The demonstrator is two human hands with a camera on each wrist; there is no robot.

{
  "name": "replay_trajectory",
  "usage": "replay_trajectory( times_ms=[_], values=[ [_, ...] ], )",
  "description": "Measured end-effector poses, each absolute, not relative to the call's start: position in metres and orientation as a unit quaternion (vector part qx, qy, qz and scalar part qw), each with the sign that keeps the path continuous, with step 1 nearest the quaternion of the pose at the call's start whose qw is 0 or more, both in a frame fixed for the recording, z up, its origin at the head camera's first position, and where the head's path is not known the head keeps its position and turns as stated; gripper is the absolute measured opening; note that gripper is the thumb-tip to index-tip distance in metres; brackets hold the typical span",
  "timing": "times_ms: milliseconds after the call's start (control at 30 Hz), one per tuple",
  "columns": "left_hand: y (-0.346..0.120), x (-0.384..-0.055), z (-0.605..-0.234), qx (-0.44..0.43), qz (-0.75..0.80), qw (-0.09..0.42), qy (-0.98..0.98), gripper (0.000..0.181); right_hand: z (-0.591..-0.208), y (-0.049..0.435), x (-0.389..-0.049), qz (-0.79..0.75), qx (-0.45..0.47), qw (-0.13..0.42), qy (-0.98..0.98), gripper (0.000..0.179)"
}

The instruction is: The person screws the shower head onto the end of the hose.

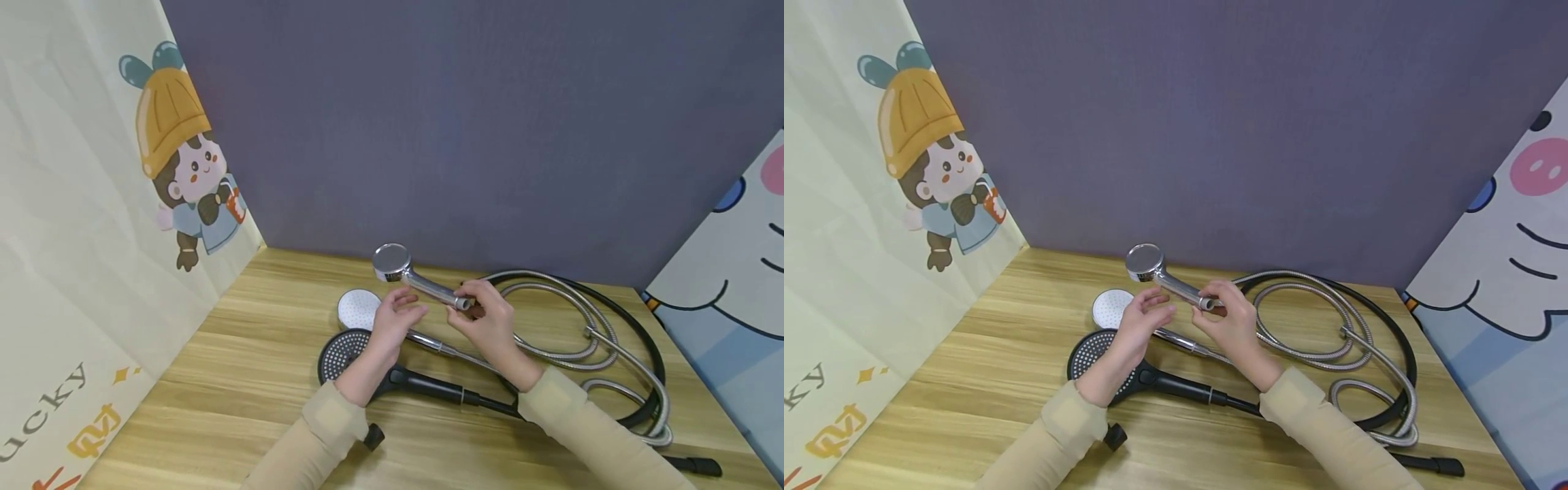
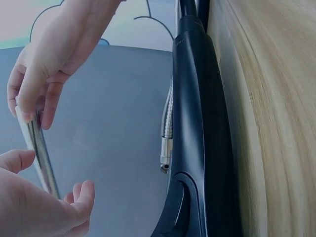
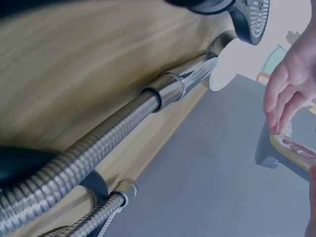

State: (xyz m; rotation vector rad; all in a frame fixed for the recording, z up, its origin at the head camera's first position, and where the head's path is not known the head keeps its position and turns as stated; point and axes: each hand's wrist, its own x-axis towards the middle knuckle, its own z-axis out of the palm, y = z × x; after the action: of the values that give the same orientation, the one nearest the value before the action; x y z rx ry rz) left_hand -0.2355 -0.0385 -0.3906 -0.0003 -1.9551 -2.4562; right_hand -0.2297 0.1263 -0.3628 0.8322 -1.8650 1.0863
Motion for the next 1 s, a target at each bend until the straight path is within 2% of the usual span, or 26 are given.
replay_trajectory(
  times_ms=[267,800,1000],
  values=[
    [-0.034,-0.234,-0.385,-0.008,-0.801,0.010,-0.598,0.056,-0.354,0.119,-0.216,0.433,0.328,0.413,-0.731,0.035],
    [-0.033,-0.231,-0.375,-0.002,-0.853,0.041,-0.520,0.061,-0.359,0.113,-0.196,0.448,0.304,0.330,-0.773,0.031],
    [-0.033,-0.228,-0.376,-0.014,-0.852,0.047,-0.521,0.069,-0.359,0.111,-0.190,0.436,0.297,0.320,-0.787,0.032]
  ],
)
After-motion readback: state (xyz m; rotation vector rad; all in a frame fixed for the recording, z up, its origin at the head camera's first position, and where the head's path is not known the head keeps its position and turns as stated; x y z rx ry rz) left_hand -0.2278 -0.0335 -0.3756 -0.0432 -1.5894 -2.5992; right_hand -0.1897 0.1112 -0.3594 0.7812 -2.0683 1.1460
